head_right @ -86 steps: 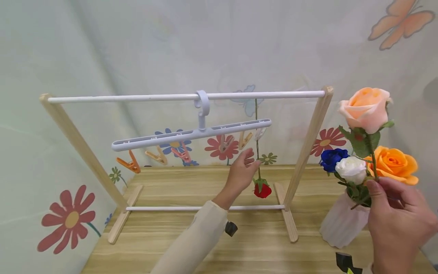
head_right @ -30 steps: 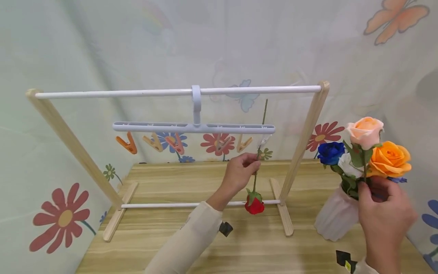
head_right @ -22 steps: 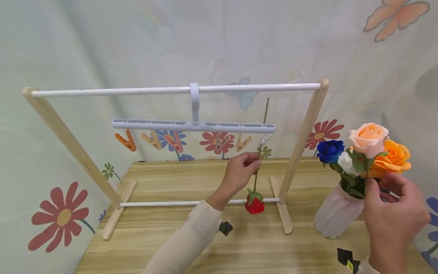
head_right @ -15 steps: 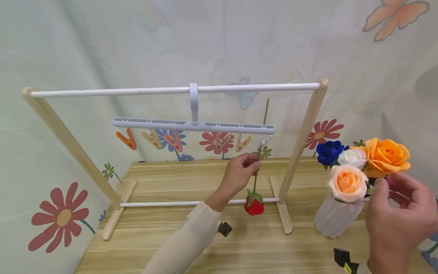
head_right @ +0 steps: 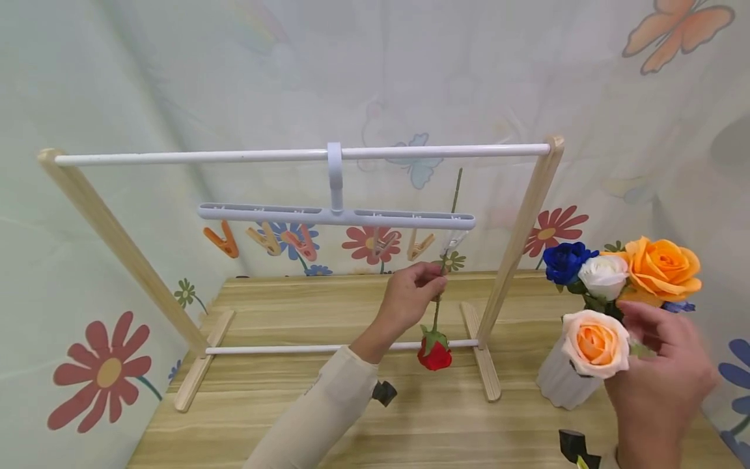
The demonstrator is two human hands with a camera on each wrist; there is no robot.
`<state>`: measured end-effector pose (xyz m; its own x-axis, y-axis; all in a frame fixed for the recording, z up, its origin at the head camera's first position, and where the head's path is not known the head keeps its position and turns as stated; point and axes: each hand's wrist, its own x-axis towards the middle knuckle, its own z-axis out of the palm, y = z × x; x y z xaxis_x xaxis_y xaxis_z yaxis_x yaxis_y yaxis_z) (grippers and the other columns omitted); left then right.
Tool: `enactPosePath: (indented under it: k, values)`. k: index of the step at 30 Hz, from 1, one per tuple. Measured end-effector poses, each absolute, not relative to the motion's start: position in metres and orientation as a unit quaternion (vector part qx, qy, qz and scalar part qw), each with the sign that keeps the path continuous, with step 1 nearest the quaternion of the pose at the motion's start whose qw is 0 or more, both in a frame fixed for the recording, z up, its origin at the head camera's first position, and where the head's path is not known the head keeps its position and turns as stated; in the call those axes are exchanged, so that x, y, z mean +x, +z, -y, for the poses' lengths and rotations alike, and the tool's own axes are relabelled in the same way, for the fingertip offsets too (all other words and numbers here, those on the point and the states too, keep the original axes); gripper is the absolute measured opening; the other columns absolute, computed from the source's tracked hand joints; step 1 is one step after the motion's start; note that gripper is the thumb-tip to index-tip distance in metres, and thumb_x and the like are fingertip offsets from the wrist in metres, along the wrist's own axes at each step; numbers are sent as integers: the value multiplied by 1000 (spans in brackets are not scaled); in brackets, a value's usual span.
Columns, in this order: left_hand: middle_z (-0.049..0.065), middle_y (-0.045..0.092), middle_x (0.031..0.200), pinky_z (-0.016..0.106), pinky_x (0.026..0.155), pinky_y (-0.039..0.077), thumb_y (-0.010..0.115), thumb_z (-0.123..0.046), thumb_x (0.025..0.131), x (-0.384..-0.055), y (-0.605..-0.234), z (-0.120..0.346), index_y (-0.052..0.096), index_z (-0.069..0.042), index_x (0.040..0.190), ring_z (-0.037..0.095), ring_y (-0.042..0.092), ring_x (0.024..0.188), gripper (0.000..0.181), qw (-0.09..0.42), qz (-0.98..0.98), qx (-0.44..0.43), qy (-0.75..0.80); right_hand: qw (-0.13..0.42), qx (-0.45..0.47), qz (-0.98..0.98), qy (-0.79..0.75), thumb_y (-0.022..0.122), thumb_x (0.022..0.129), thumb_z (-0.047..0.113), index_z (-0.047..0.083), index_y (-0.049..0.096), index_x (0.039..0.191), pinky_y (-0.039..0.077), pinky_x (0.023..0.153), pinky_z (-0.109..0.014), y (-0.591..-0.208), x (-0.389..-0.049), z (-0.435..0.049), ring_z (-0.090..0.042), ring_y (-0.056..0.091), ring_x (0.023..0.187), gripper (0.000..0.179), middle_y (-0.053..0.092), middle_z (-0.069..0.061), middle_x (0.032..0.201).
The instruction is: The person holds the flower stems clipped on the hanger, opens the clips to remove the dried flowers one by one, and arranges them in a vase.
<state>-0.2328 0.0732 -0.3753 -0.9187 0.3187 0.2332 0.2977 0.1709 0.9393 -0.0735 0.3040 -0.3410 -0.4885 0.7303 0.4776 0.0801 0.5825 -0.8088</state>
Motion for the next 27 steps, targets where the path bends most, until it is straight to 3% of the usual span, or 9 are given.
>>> enactPosePath:
  k: [4, 7, 11, 13, 14, 16, 18, 23, 27]
  values:
    - [5, 76, 101, 15, 72, 56, 69, -20, 98, -233, -374, -73, 74, -8, 114, 2, 65, 81, 21, 7, -767, 203, 608, 372, -243, 841, 308, 71, 89, 0, -3, 71, 118, 29, 86, -10, -343, -75, -309, 17, 30, 93, 29, 67, 5, 109]
    - [4, 76, 101, 15, 72, 55, 69, -21, 98, -233, -374, -73, 74, -9, 114, 1, 65, 82, 21, 5, -772, 203, 603, 350, -213, 873, 266, 67, 89, -2, -7, 70, 117, 25, 82, -1, -344, -74, -311, 9, 43, 96, 29, 66, -24, 123]
    - [4, 76, 101, 15, 72, 55, 69, -21, 98, -234, -374, -73, 74, -9, 114, 2, 64, 82, 21, 4, -775, 201, 599, 333, -171, 895, 244, 65, 89, -4, -9, 68, 118, 20, 84, 9, -347, -72, -314, -19, 59, 99, 29, 63, -29, 123]
    - [3, 76, 101, 15, 72, 55, 69, -21, 98, -234, -373, -72, 74, -9, 114, 2, 64, 82, 21, 4, -775, 200, 599, 351, -158, 891, 242, 66, 89, -7, -10, 69, 114, 21, 83, 10, -347, -74, -315, 1, 53, 94, 26, 63, -29, 118]
    - [4, 76, 101, 15, 72, 55, 69, -21, 98, -234, -373, -72, 74, -9, 114, 2, 64, 82, 21, 4, -775, 201, 599, 361, -159, 886, 245, 66, 90, -7, -10, 69, 114, 23, 85, 10, -347, -75, -315, -2, 55, 95, 24, 63, -27, 114]
    - [4, 76, 100, 15, 72, 55, 69, -21, 98, -234, -373, -73, 74, -9, 114, 2, 64, 82, 21, 4, -775, 202, 599, 382, -174, 871, 256, 65, 92, -6, -10, 69, 114, 27, 85, 10, -347, -78, -316, 16, 42, 91, 23, 63, -23, 110]
    - [4, 75, 100, 15, 71, 54, 69, -21, 98, -234, -374, -73, 74, -9, 113, 2, 64, 81, 20, 4, -776, 202, 597, 395, -201, 852, 277, 62, 95, -4, -9, 68, 118, 31, 84, 8, -347, -81, -318, 23, 34, 88, 25, 63, -21, 110]
    - [3, 75, 100, 15, 71, 54, 69, -21, 98, -233, -374, -73, 74, -9, 113, 1, 63, 81, 20, 3, -778, 201, 596, 361, -275, 835, 312, 55, 99, 6, -5, 62, 131, 30, 70, 3, -348, -86, -326, 24, 30, 76, 34, 66, -27, 123]
    - [4, 75, 99, 15, 71, 54, 69, -20, 98, -233, -375, -74, 73, -7, 113, 2, 62, 80, 20, 7, -774, 203, 600, 357, -285, 837, 302, 57, 97, 7, -9, 63, 126, 25, 61, 3, -353, -89, -331, 26, 27, 68, 33, 67, -32, 118]
